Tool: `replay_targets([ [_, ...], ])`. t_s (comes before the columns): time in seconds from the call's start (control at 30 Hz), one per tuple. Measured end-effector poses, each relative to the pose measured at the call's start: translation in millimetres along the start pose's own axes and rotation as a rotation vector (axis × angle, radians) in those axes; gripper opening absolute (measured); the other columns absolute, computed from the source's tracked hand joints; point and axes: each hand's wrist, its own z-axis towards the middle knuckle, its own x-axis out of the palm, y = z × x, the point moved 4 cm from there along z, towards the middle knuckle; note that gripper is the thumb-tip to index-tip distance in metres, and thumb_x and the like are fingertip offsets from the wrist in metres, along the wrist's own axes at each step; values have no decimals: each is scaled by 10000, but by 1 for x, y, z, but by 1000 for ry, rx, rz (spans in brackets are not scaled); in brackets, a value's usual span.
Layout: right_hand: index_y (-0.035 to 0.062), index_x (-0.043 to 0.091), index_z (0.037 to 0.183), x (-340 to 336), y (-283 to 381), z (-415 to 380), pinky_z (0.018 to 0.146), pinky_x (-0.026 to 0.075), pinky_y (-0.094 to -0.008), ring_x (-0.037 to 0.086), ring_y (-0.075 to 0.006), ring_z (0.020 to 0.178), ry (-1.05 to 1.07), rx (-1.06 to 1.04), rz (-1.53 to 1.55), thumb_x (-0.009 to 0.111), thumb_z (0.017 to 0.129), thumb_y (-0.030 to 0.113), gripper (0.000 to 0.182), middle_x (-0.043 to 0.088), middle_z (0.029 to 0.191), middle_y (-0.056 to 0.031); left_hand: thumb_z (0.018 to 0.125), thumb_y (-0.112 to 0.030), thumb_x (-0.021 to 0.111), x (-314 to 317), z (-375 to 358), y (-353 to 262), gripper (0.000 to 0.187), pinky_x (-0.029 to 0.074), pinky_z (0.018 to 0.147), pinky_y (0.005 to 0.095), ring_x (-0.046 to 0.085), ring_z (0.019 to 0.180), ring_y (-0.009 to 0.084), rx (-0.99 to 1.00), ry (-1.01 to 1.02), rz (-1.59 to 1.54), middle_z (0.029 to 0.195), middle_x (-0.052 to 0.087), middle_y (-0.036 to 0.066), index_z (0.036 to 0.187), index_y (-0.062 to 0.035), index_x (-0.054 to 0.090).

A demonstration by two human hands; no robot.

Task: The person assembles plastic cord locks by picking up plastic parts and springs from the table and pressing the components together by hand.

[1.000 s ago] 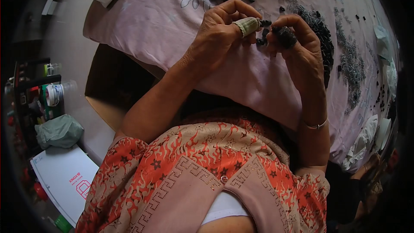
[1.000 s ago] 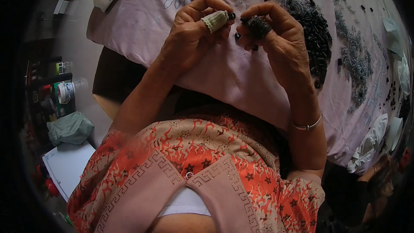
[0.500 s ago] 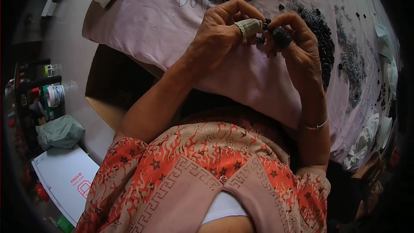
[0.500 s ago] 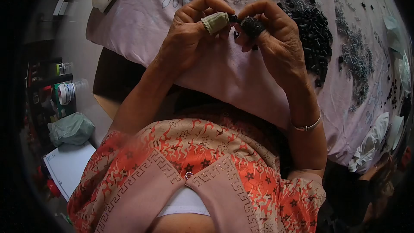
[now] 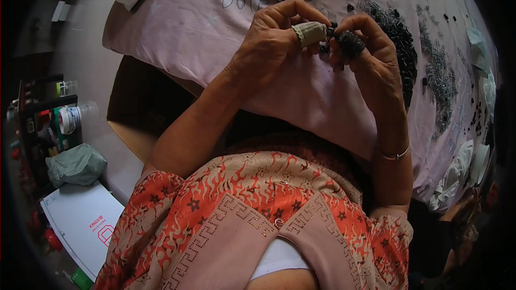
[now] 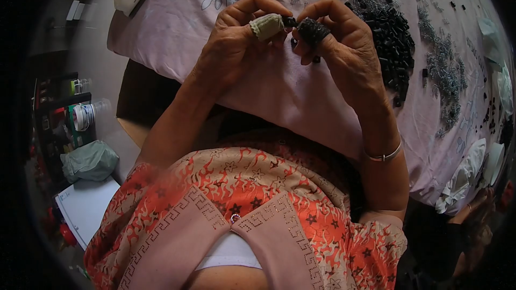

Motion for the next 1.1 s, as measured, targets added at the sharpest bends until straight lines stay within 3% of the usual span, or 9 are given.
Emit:
replay_targets([
  [0.37, 27, 552, 972, 1, 1, 0, 609, 472, -189, 560, -61, 698, -31, 15, -22, 533, 918, 112, 102, 590, 776, -21, 836, -39, 605, 3, -2, -3, 77, 437, 617, 194, 541, 671, 69, -13, 18, 27, 768, 628, 37, 907, -24, 629],
  [0.63, 21, 548, 932, -1, 0, 0, 590, 462, -188, 543, -58, 658, -22, 25, -117, 508, 911, 55, 57, 588, 751, -21, 728, 110, 458, 4, -3, -3, 231, 470, 621, 213, 555, 679, 71, 58, 24, 184, 758, 623, 35, 848, -4, 618],
  [0.67, 20, 547, 924, -1, 0, 0, 583, 460, -190, 541, -59, 653, -15, 27, -131, 505, 906, 45, 52, 587, 744, -23, 728, 110, 458, 3, -3, -3, 231, 470, 621, 213, 555, 679, 71, 56, 24, 184, 758, 623, 35, 848, -4, 618],
  [0.73, 19, 546, 916, -1, 0, 0, 577, 459, -192, 539, -60, 649, -10, 32, -142, 502, 902, 36, 49, 586, 737, -25, 828, 10, 595, 4, -3, -3, 78, 436, 610, 167, 522, 666, 34, 72, 72, 242, 780, 599, -8, 881, -41, 619],
  [1.1, 8, 546, 901, 1, 1, -1, 552, 458, -199, 532, -67, 619, -54, 137, -197, 447, 868, -14, 106, 584, 727, -31, 821, 21, 584, 3, -5, -2, 79, 427, 594, 175, 525, 659, 40, 79, 56, 416, 762, 586, -13, 855, -45, 612],
])
